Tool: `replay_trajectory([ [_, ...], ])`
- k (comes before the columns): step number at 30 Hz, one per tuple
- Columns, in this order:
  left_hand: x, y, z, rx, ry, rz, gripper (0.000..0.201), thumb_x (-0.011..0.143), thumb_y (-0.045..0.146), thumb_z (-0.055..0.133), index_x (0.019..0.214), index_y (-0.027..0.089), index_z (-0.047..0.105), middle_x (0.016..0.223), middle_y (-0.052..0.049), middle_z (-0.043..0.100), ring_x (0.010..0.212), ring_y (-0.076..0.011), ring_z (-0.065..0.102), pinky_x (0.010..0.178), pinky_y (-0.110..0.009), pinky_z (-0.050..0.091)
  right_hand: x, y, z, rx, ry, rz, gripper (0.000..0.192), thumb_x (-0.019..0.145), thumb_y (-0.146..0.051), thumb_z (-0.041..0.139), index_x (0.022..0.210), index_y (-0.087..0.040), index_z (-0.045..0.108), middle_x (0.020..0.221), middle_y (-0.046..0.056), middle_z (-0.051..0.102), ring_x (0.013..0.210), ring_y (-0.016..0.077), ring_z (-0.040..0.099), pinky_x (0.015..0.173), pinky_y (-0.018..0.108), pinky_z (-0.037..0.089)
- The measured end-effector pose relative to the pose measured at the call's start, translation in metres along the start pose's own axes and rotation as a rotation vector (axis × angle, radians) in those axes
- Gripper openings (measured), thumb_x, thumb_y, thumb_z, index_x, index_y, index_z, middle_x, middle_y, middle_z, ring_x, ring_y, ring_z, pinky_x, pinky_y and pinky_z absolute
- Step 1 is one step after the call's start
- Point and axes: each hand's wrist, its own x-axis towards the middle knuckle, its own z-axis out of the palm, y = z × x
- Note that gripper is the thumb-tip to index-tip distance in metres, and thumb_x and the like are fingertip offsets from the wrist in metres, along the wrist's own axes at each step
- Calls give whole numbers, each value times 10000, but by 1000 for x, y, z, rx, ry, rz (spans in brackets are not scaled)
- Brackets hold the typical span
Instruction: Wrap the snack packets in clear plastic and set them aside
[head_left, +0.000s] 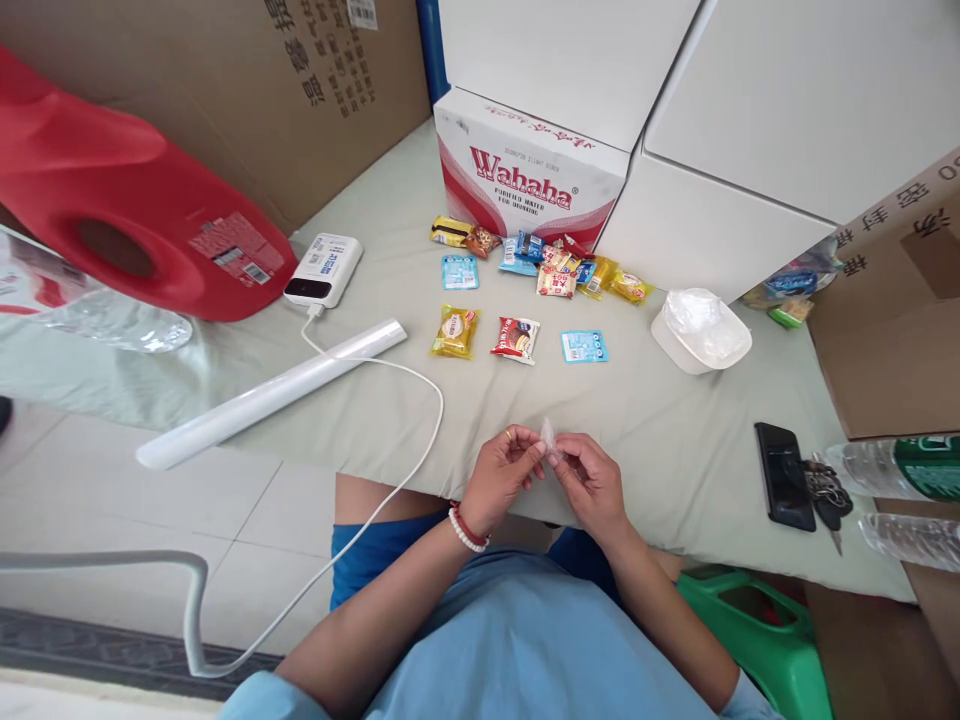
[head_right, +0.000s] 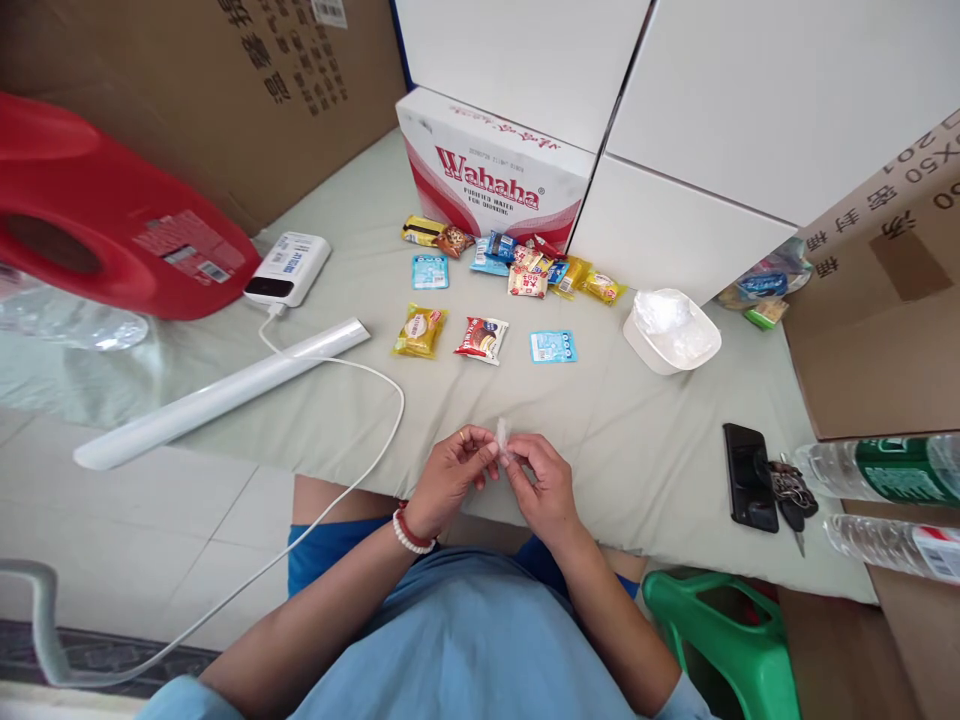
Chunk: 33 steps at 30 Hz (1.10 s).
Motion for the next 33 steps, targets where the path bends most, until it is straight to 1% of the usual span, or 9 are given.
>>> replay_trajectory([
  [3, 0, 0, -1, 80, -2, 65, 322, 818, 484, 758, 862, 180, 660, 709, 8, 656, 616, -125, 600, 603, -260, 481, -1, -1, -1, 137, -30, 117, 162, 982, -373, 648, 1071, -253, 710, 1021, 53, 708, 920, 184, 673, 821, 308, 556],
  [6, -3, -3, -2, 164, -7, 112, 285, 841, 464, 731, 863, 187, 667, 704, 9, 657, 642, -134, 605, 660, -277, 492, 1, 1, -2, 227, -1, 251, 186, 975, -418, 654, 994, -241, 708, 871, 16, 685, 777, 154, 631, 734, 273, 523],
  [9, -6, -7, -2, 193, -9, 82, 338, 868, 531, 696, 864, 196, 646, 692, 2, 655, 632, -146, 591, 605, -273, 471, 2, 2, -4, 227, 41, 231, 173, 937, -403, 708, 902, -235, 731, 916, 28, 663, 850, 161, 627, 764, 273, 510],
  [12, -7, -7, 0, 192, -30, 90, 388, 865, 575, 704, 860, 190, 651, 730, -12, 669, 665, -150, 597, 620, -273, 475, 1, -1, -5, 226, 22, 175, 141, 915, -382, 738, 900, -243, 761, 1001, 48, 652, 954, 178, 628, 820, 287, 511],
  [15, -7, -6, -1, 133, -45, 125, 397, 851, 571, 736, 817, 184, 652, 714, -4, 654, 672, -137, 581, 661, -271, 467, -2, -2, -5, 290, 58, 215, 156, 922, -391, 730, 895, -238, 739, 950, 32, 635, 888, 162, 599, 806, 282, 501],
  [19, -4, -4, -9, 6, 0, 112, 395, 834, 564, 770, 812, 190, 645, 670, 16, 620, 641, -121, 533, 654, -261, 434, -4, 2, -11, 515, 203, 396, 252, 869, -457, 769, 888, -225, 673, 873, 10, 594, 734, 132, 515, 669, 253, 480],
  [24, -4, 0, -18, -142, 8, 100, 424, 809, 589, 791, 783, 201, 621, 676, 31, 551, 660, -120, 472, 674, -258, 400, -7, 8, -25, 716, 259, 534, 263, 834, -416, 781, 855, -218, 609, 871, 28, 605, 718, 138, 535, 595, 243, 477],
  [28, -6, 4, -24, -166, -45, 116, 402, 795, 538, 824, 754, 198, 614, 762, 19, 527, 730, -128, 452, 718, -257, 392, -8, 13, -35, 726, 269, 534, 257, 828, -412, 744, 812, -224, 568, 837, 38, 641, 745, 175, 598, 641, 299, 532],
  [33, -7, 4, -32, -186, -166, 105, 348, 836, 494, 800, 780, 190, 638, 1028, -39, 604, 883, -157, 531, 811, -283, 425, -7, 15, -41, 618, 277, 562, 281, 810, -433, 780, 816, -215, 603, 859, 38, 677, 736, 173, 608, 651, 293, 516],
])
